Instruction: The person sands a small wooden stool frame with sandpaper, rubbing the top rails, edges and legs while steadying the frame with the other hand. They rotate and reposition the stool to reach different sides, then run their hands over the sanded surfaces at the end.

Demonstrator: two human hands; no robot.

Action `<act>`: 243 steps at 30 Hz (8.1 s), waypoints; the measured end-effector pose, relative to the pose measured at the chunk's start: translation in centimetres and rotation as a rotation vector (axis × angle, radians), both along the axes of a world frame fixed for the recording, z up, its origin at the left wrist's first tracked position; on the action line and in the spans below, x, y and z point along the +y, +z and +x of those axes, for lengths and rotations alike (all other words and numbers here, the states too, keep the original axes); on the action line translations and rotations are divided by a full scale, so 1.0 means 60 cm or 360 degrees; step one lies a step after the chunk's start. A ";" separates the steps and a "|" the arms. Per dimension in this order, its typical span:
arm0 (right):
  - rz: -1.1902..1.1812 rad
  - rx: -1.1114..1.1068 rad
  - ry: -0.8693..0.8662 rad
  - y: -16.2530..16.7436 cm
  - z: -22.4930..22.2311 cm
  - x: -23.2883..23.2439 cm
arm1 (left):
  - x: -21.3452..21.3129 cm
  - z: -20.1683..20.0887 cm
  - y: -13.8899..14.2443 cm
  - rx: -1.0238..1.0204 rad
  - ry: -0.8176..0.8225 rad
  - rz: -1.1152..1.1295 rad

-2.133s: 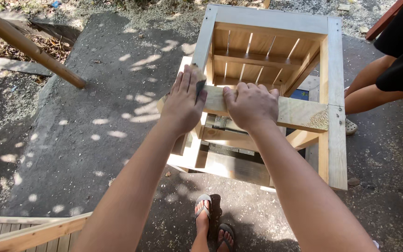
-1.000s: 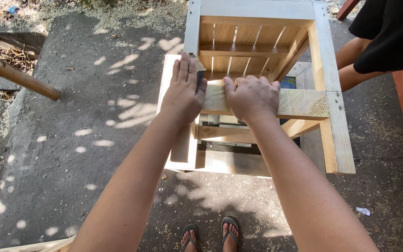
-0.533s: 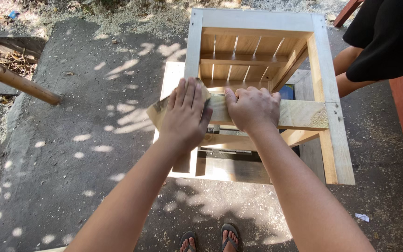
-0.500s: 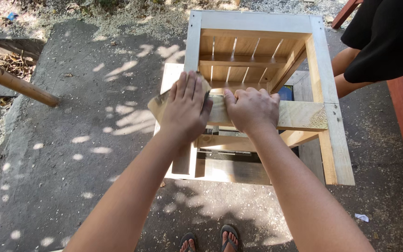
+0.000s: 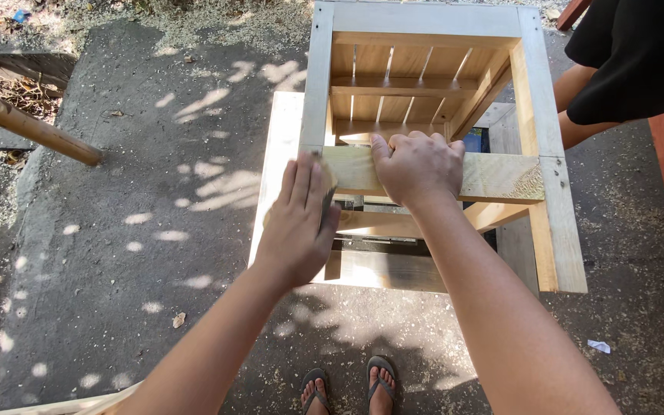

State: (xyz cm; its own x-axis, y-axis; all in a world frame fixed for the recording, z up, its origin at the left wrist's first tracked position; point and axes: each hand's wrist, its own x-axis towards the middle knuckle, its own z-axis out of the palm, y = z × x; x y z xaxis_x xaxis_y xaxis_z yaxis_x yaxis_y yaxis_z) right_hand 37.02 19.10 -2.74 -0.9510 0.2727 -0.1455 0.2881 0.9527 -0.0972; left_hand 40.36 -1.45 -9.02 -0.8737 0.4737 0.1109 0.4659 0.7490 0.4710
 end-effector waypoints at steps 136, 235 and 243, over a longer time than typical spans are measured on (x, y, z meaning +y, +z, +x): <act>-0.0040 0.0029 0.0043 -0.006 0.000 0.013 | 0.087 -0.128 0.051 -0.0107 0.0364 -0.0379; -0.2529 0.0156 -0.0663 -0.106 0.141 -0.227 | 0.010 -0.055 -0.044 -0.0456 0.0622 0.0168; -0.2599 0.0050 -0.0929 -0.109 0.132 -0.247 | 0.011 -0.081 -0.071 -0.0368 0.0611 0.0335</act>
